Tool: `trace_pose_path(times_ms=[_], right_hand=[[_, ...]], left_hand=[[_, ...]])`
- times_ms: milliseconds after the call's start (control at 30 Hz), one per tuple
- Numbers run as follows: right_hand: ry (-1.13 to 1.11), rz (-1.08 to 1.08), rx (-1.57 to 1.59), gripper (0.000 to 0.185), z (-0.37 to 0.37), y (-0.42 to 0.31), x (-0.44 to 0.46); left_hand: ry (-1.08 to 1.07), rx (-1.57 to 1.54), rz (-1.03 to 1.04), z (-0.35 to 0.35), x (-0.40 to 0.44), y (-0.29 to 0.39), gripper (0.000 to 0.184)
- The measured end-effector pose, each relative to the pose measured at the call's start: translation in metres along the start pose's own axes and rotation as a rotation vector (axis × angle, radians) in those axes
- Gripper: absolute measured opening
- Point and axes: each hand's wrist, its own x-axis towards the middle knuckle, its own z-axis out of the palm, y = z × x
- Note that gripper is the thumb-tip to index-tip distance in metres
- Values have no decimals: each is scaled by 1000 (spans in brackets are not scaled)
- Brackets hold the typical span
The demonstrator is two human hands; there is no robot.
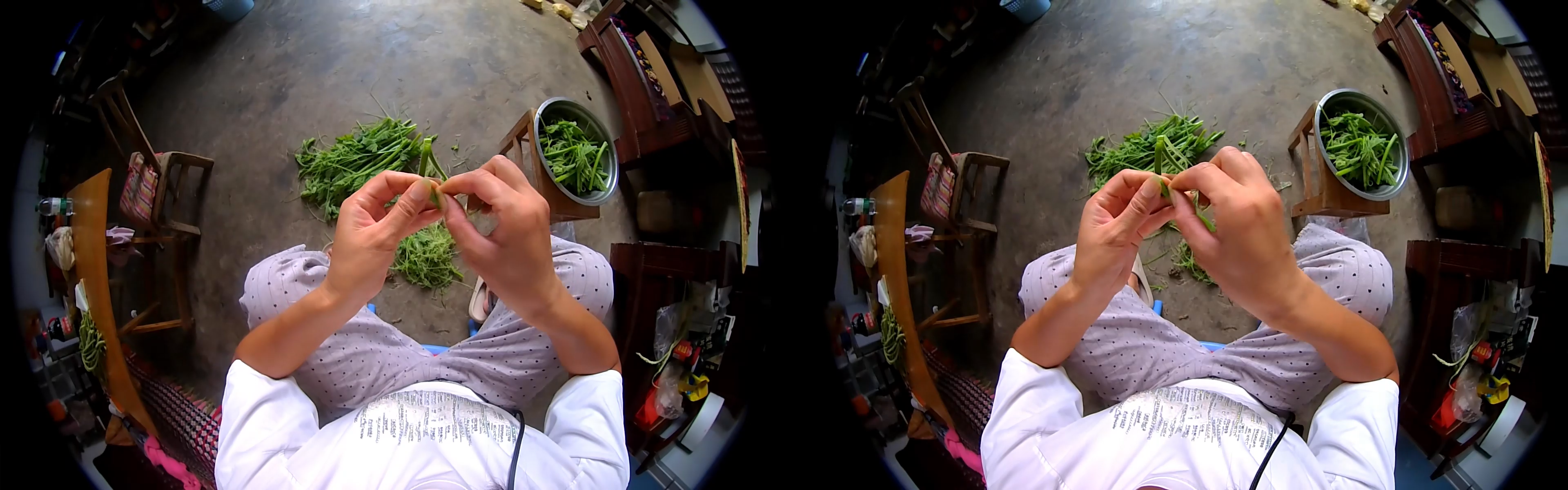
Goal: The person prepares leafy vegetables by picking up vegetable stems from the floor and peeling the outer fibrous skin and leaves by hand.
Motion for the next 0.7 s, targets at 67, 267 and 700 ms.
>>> trace_pose_path(times_ms=[67, 267, 700], right_hand=[[-19, 101, 127, 10, -2, 1, 0], [-24, 28, 10, 13, -4, 3, 1], [-12, -25, -60, 13, -2, 1, 1]], left_hand=[[15, -9, -13, -1, 0, 1, 18], [9, 34, 9, -3, 2, -1, 19], [-5, 49, 71, 1, 2, -3, 18]])
